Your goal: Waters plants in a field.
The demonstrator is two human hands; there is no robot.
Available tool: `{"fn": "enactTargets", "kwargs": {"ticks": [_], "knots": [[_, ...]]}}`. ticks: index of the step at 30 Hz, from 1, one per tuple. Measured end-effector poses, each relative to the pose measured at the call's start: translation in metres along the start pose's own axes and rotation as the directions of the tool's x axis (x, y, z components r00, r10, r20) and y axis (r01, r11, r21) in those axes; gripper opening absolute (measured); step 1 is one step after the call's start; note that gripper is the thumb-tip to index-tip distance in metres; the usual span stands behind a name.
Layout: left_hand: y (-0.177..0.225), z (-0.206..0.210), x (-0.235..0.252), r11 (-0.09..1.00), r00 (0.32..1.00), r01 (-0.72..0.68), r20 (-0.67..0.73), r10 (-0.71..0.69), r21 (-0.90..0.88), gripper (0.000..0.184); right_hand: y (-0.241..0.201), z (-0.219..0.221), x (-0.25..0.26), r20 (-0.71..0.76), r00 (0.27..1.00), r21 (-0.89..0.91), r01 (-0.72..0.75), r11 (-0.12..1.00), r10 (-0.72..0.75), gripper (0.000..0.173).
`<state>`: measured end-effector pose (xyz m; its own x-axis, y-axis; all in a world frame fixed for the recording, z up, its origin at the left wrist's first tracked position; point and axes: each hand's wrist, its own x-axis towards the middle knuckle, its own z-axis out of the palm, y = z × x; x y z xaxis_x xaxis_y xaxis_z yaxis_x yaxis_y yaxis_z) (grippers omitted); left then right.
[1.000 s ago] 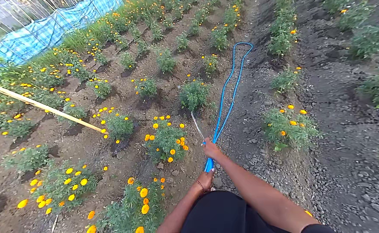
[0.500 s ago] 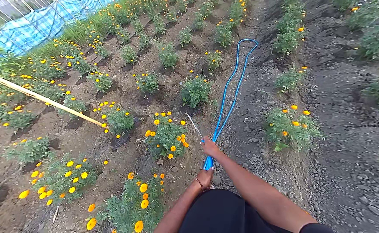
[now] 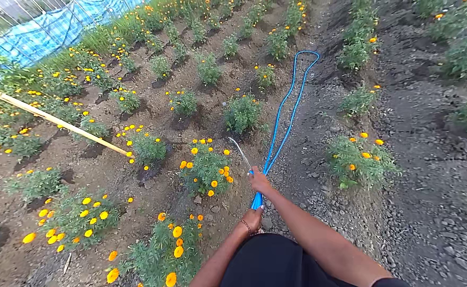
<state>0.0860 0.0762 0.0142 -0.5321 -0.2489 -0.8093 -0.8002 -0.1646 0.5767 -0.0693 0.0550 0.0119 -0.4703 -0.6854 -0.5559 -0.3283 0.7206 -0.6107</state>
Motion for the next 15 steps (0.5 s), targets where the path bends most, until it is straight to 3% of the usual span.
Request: {"fn": "enactTargets", "kwargs": {"ticks": [15], "knots": [[-0.0018,0.0009,0.006,1.0,1.0,0.015,0.003,-0.015,-0.001,0.056,0.004,0.0018,0.0045,0.028,1.0,-0.028,-0.001,1.0,0.001,0.042]]}}
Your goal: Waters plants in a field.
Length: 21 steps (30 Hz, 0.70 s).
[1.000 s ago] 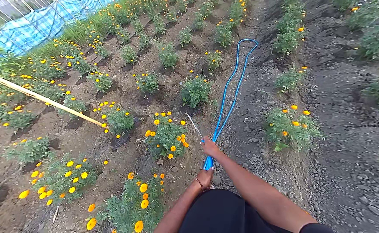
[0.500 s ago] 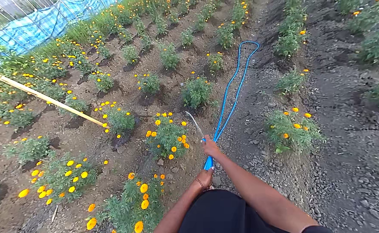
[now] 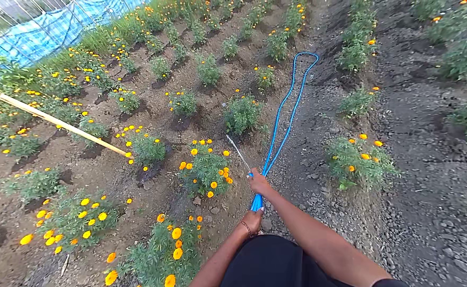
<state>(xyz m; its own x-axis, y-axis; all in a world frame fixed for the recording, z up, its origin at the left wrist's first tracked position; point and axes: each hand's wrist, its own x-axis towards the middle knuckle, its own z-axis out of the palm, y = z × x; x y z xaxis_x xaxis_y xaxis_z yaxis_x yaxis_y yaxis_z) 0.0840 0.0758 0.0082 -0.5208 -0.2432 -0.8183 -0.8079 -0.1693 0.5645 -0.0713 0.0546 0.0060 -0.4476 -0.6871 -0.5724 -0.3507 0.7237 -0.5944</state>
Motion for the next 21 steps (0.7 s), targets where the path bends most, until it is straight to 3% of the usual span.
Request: {"fn": "enactTargets", "kwargs": {"ticks": [11,17,21], "knots": [[0.002,0.001,0.001,1.0,0.999,-0.016,0.029,0.015,0.025,0.056,0.005,-0.002,-0.002,0.023,0.998,-0.004,-0.056,0.998,0.056,0.043],[0.007,0.0,0.002,0.998,1.0,-0.013,0.019,0.012,0.059,0.056,0.003,-0.006,-0.008,-0.138,0.987,0.076,-0.068,0.995,0.078,0.041],[0.007,0.001,0.007,0.996,0.999,-0.026,0.024,0.024,0.081,0.057,0.007,-0.011,-0.01,-0.171,0.983,0.082,-0.057,0.995,0.07,0.041]]}}
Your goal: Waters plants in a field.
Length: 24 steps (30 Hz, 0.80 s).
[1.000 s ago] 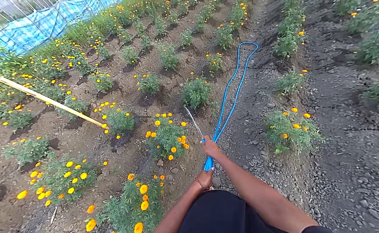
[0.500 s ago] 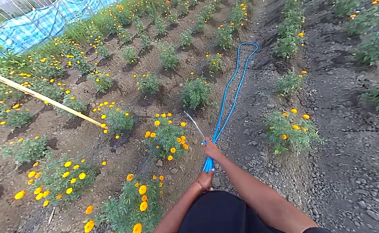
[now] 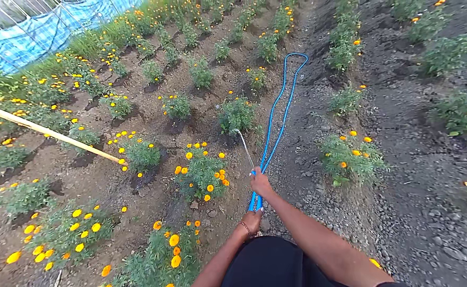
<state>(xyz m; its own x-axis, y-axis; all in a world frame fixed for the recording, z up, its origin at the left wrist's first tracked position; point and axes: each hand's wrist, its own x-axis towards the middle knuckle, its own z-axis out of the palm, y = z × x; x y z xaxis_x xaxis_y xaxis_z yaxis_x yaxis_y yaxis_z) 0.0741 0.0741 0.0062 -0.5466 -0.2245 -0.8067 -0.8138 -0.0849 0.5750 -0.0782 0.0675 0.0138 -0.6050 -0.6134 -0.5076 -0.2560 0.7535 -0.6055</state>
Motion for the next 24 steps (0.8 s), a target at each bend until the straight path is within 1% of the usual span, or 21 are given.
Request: {"fn": "enactTargets", "kwargs": {"ticks": [9,13,19,24], "knots": [[-0.0002,0.0051,0.0025,1.0,1.0,-0.008,0.018,0.008,0.012,0.057,0.0064,-0.0039,-0.0011,0.021,0.999,0.02,-0.029,0.999,0.029,0.041],[0.0,0.0057,0.0021,1.0,1.0,-0.004,0.014,0.004,-0.015,0.056,0.0057,-0.0045,-0.0025,0.019,1.0,0.015,-0.02,1.0,0.02,0.042],[0.0055,0.006,-0.0036,1.0,1.0,-0.008,0.011,0.008,0.004,0.056,0.0076,-0.0053,-0.0015,0.002,1.0,0.005,0.015,1.0,-0.015,0.04],[0.0052,0.0068,-0.0013,1.0,1.0,-0.008,0.003,0.008,0.008,0.056,0.0068,-0.0065,-0.0005,0.021,0.999,-0.01,0.024,1.0,-0.024,0.041]]}}
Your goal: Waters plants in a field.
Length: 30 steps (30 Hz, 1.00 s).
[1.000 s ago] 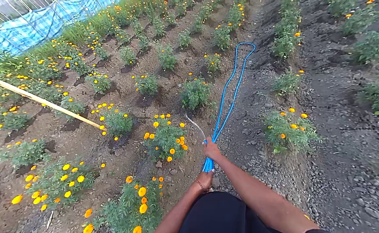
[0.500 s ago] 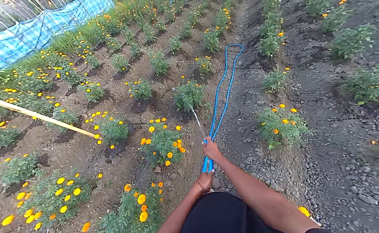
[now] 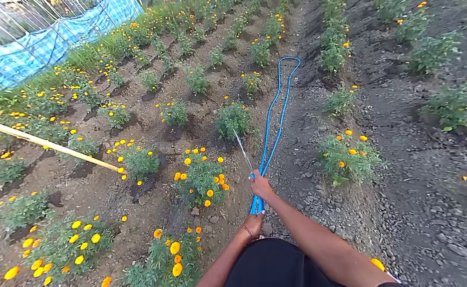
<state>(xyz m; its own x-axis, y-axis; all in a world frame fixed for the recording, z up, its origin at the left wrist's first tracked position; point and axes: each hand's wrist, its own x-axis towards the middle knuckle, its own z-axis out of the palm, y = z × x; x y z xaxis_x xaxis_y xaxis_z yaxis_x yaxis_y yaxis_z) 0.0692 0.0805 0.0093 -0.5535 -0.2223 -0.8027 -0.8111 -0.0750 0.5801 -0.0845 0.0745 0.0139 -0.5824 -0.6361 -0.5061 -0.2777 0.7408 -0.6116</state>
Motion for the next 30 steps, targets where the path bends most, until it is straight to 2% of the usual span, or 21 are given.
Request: {"fn": "enactTargets", "kwargs": {"ticks": [11,17,21,23,26,30], "knots": [[0.001,0.003,0.008,1.0,1.0,0.013,0.008,-0.013,0.01,0.056,0.008,-0.002,0.005,0.02,1.0,0.012,-0.014,1.0,0.014,0.041],[0.007,0.009,0.016,0.994,0.999,0.005,0.036,-0.009,0.11,0.059,0.025,-0.009,0.003,-0.041,0.998,0.095,-0.046,0.994,0.05,0.04],[0.02,0.017,0.025,0.969,0.996,-0.034,0.084,0.013,0.244,0.058,0.053,-0.026,-0.008,-0.137,0.977,0.239,-0.128,0.963,0.164,0.044],[0.032,0.027,0.032,0.91,0.99,-0.076,0.142,0.019,0.408,0.059,0.079,-0.036,-0.019,-0.202,0.944,0.353,-0.18,0.918,0.263,0.044],[0.064,0.052,0.037,0.747,0.973,-0.158,0.232,0.005,0.646,0.069,0.124,-0.054,-0.041,-0.313,0.858,0.516,-0.206,0.831,0.407,0.042],[0.098,0.094,0.034,0.582,0.933,-0.259,0.355,-0.054,0.771,0.07,0.177,-0.07,-0.072,-0.371,0.738,0.629,-0.247,0.737,0.564,0.042]]}}
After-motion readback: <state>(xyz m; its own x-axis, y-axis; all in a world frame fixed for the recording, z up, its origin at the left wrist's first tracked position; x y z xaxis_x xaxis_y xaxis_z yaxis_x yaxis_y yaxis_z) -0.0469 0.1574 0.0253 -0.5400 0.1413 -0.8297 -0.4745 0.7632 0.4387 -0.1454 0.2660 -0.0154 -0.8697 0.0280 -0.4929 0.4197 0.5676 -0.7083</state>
